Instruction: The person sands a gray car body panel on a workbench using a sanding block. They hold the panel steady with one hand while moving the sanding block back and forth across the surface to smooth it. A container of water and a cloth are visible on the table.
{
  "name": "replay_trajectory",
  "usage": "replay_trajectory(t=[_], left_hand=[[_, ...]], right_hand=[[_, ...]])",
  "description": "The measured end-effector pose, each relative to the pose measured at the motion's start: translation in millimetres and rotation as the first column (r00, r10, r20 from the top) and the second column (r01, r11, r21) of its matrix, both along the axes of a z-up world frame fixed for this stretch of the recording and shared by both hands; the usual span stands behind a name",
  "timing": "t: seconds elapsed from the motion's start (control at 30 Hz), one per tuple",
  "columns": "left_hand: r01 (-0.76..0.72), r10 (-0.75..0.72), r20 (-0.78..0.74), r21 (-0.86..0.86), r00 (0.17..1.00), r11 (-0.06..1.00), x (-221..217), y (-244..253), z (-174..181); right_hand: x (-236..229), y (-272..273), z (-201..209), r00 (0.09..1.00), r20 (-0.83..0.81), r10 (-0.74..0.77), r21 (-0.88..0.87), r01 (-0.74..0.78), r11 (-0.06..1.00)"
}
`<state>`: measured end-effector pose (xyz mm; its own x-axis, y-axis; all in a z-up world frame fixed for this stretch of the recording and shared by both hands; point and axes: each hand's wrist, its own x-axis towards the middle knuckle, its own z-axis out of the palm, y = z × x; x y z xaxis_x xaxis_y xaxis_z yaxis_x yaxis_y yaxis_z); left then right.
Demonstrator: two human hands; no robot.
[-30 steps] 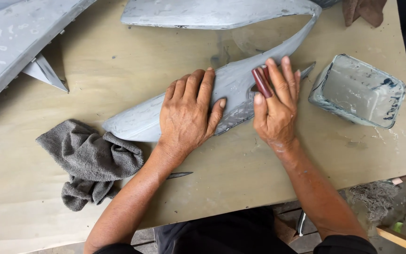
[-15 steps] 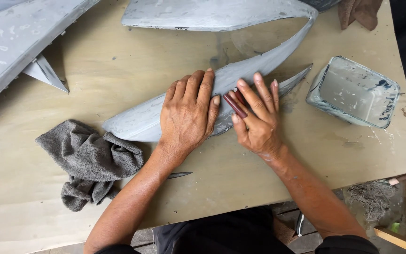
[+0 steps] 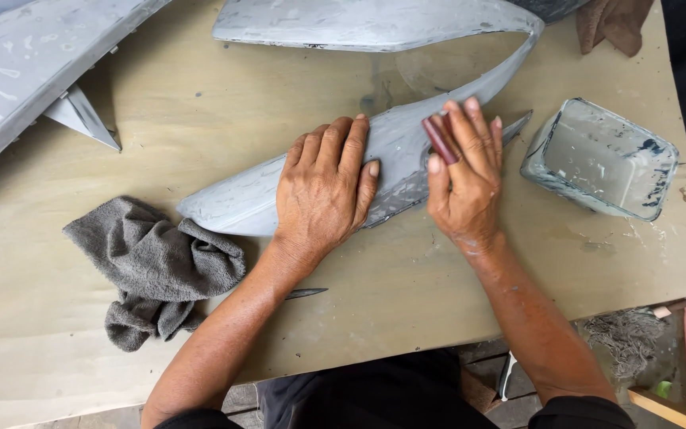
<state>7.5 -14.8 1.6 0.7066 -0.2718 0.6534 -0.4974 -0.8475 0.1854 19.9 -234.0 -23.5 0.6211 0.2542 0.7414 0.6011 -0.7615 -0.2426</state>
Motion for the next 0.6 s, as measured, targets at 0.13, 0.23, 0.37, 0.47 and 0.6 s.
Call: replay_trajectory(t=[0.13, 0.23, 0.37, 0.47, 0.6], left_hand=[[0.001, -0.002, 0.01, 0.004, 1.0, 1.0, 0.1, -0.8, 0.1], [-0.001, 0.001, 0.013, 0.004, 1.0, 1.0, -0.3, -0.4, 0.4], [-0.011, 0.011, 0.013, 0.0, 1.0, 1.0, -0.4, -0.1, -1.0], [-0.008, 0.008, 0.007, -0.001, 1.0, 1.0, 0.6, -0.3, -0.9], [-0.002, 0.002, -0.001, -0.002, 1.0, 1.0, 1.2, -0.5, -3.5]], right_hand=[[-7.4, 7.0, 8.3, 1.0, 0.001, 0.011, -0.01, -0.011, 1.0], [-6.9, 9.4, 9.4, 0.997, 0.007, 0.076, -0.098, -0.075, 0.992], [5.5, 0.6, 14.2, 1.0, 0.02, 0.022, -0.053, -0.021, 0.998], [2.2, 9.6, 17.1, 1.0, -0.002, 0.02, -0.056, -0.02, 0.998], [2.5, 13.5, 9.2, 0.996, -0.038, 0.083, -0.071, -0.086, 0.994]])
